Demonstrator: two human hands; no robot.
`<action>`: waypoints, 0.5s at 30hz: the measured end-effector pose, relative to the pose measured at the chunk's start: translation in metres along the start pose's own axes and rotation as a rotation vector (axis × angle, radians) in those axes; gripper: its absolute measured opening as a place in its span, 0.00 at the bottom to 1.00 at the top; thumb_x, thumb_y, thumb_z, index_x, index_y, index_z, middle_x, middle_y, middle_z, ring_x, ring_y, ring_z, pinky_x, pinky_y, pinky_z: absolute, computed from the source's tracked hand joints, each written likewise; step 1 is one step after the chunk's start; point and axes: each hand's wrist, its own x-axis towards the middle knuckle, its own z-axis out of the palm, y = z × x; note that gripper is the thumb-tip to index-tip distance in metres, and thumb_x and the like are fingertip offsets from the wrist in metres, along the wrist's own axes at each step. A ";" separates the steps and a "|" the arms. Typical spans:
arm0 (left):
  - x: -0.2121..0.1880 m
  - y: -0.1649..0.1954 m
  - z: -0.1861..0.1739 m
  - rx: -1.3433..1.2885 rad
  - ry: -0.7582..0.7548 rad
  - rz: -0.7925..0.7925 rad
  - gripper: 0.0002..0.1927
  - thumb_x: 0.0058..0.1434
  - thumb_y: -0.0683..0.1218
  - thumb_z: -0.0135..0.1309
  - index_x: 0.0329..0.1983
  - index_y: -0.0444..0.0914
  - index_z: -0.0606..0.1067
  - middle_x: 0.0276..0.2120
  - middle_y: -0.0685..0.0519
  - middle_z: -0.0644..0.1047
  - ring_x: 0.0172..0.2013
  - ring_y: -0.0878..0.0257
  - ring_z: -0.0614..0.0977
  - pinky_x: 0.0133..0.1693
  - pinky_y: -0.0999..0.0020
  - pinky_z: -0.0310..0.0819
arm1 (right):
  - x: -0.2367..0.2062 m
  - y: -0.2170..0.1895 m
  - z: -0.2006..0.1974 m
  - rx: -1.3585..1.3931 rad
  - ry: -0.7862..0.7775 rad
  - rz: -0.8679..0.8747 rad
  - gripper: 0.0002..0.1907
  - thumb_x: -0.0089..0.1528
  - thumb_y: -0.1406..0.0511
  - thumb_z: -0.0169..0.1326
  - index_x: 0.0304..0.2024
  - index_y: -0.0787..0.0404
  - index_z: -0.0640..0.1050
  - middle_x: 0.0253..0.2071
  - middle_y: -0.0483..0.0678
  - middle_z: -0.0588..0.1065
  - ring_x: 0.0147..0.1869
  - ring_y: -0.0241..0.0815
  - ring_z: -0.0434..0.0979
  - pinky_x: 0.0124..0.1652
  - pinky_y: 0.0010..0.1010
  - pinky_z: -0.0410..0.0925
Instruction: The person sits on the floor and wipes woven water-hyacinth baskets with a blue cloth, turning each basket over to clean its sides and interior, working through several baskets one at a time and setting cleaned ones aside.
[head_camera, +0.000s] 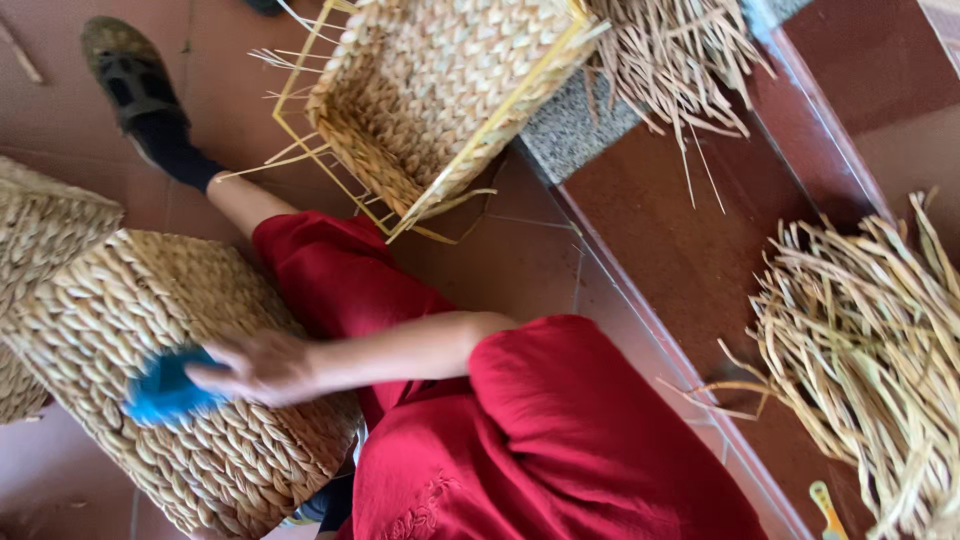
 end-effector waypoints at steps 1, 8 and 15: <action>-0.004 -0.002 -0.002 -0.004 0.002 -0.002 0.17 0.78 0.53 0.55 0.43 0.33 0.73 0.36 0.55 0.72 0.36 0.68 0.70 0.39 0.72 0.64 | -0.020 -0.012 -0.005 0.014 -0.082 -0.052 0.27 0.67 0.64 0.50 0.68 0.52 0.62 0.55 0.63 0.68 0.49 0.58 0.77 0.29 0.37 0.73; -0.027 -0.009 -0.012 -0.004 -0.011 0.024 0.19 0.78 0.55 0.54 0.45 0.32 0.73 0.38 0.54 0.73 0.39 0.67 0.71 0.42 0.71 0.66 | -0.084 -0.018 -0.029 0.054 -0.254 -0.292 0.22 0.64 0.64 0.52 0.61 0.52 0.70 0.42 0.54 0.70 0.40 0.54 0.75 0.27 0.41 0.68; -0.042 -0.003 -0.016 -0.077 -0.132 0.086 0.21 0.79 0.56 0.52 0.47 0.31 0.72 0.41 0.52 0.74 0.42 0.66 0.73 0.46 0.71 0.68 | 0.037 0.081 -0.012 -0.015 -0.097 0.123 0.14 0.66 0.62 0.55 0.55 0.49 0.72 0.42 0.52 0.71 0.39 0.51 0.76 0.32 0.42 0.71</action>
